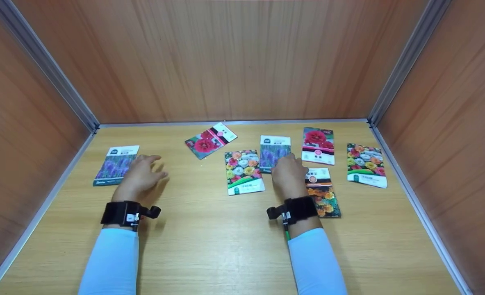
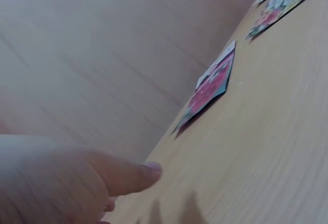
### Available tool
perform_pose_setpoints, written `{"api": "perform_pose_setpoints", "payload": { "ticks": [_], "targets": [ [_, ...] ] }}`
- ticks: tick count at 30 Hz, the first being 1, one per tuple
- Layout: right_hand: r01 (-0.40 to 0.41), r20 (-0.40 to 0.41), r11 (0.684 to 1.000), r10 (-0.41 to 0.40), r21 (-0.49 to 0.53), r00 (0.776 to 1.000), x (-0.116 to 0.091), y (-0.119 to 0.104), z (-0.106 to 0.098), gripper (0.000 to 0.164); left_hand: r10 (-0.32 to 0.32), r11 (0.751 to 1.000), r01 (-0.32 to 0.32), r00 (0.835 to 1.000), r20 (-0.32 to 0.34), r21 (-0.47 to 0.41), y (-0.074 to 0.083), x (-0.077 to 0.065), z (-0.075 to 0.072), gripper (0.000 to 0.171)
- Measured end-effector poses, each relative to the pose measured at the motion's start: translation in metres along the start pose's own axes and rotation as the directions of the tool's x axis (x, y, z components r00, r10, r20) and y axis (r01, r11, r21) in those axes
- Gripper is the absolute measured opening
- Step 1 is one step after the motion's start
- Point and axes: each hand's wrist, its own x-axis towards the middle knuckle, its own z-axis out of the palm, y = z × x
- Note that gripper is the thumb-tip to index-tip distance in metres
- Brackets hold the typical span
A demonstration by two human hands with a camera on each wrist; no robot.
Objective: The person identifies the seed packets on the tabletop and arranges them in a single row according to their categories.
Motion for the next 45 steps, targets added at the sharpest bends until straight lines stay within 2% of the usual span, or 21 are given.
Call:
{"api": "perform_pose_setpoints", "payload": {
  "ticks": [3, 6, 10, 17, 19, 23, 28, 32, 36, 38, 41, 45],
  "targets": [
    [-0.032, -0.017, 0.999, 0.032, 0.018, 0.999, 0.002, 0.001, 0.001, 0.036, -0.001, 1.0, 0.001, 1.0, 0.028, 0.013, 0.001, 0.0, 0.006, 0.083],
    [-0.063, -0.027, 0.997, 0.064, 0.032, 0.998, 0.004, 0.003, 0.001, 0.046, -0.002, 1.0, 0.0, 0.999, 0.051, 0.03, 0.001, 0.0, 0.01, 0.087],
    [-0.098, -0.009, 0.992, 0.099, 0.085, 0.995, 0.006, 0.005, -0.001, 0.064, 0.001, 0.998, -0.006, 0.997, 0.077, 0.063, 0.002, 0.0, 0.011, 0.084],
    [-0.104, 0.003, 0.976, 0.106, 0.193, 0.994, 0.009, 0.015, -0.006, 0.076, 0.011, 0.993, -0.021, 0.996, 0.088, 0.115, 0.008, 0.0, 0.01, 0.077],
    [-0.112, 0.007, 0.961, 0.114, 0.252, 0.993, 0.01, 0.018, -0.008, 0.074, 0.008, 0.993, -0.019, 0.995, 0.099, 0.118, 0.009, 0.0, 0.012, 0.077],
    [-0.138, 0.005, 0.914, 0.148, 0.382, 0.989, 0.011, 0.019, -0.015, 0.057, -0.008, 0.995, -0.002, 0.995, 0.099, 0.097, 0.009, 0.001, 0.013, 0.076],
    [-0.133, -0.041, 0.864, 0.175, 0.486, 0.984, 0.011, 0.016, -0.023, 0.043, -0.02, 1.0, 0.019, 0.996, 0.086, 0.013, 0.014, 0.0, 0.013, 0.069],
    [-0.103, -0.088, 0.823, 0.182, 0.558, 0.979, 0.009, 0.008, -0.027, 0.039, -0.028, 0.99, 0.045, 0.991, 0.132, -0.134, 0.027, -0.002, 0.012, 0.061],
    [-0.06, -0.106, 0.781, 0.16, 0.622, 0.981, 0.004, -0.01, -0.032, 0.038, -0.006, 0.962, 0.058, 0.981, 0.194, -0.266, 0.049, -0.006, 0.012, 0.052],
    [-0.028, -0.111, 0.758, 0.131, 0.651, 0.985, 0.001, -0.024, -0.029, 0.037, 0.02, 0.954, 0.044, 0.978, 0.209, -0.296, 0.061, -0.006, 0.015, 0.049],
    [0.029, -0.111, 0.724, 0.066, 0.689, 0.992, -0.004, -0.045, -0.015, 0.031, 0.048, 0.931, 0.039, 0.972, 0.229, -0.364, 0.075, -0.006, 0.02, 0.048],
    [0.056, -0.054, 0.638, -0.023, 0.768, 0.998, -0.011, -0.071, 0.009, 0.021, 0.06, 0.882, 0.077, 0.96, 0.273, -0.464, 0.086, -0.008, 0.029, 0.053]
  ]
}}
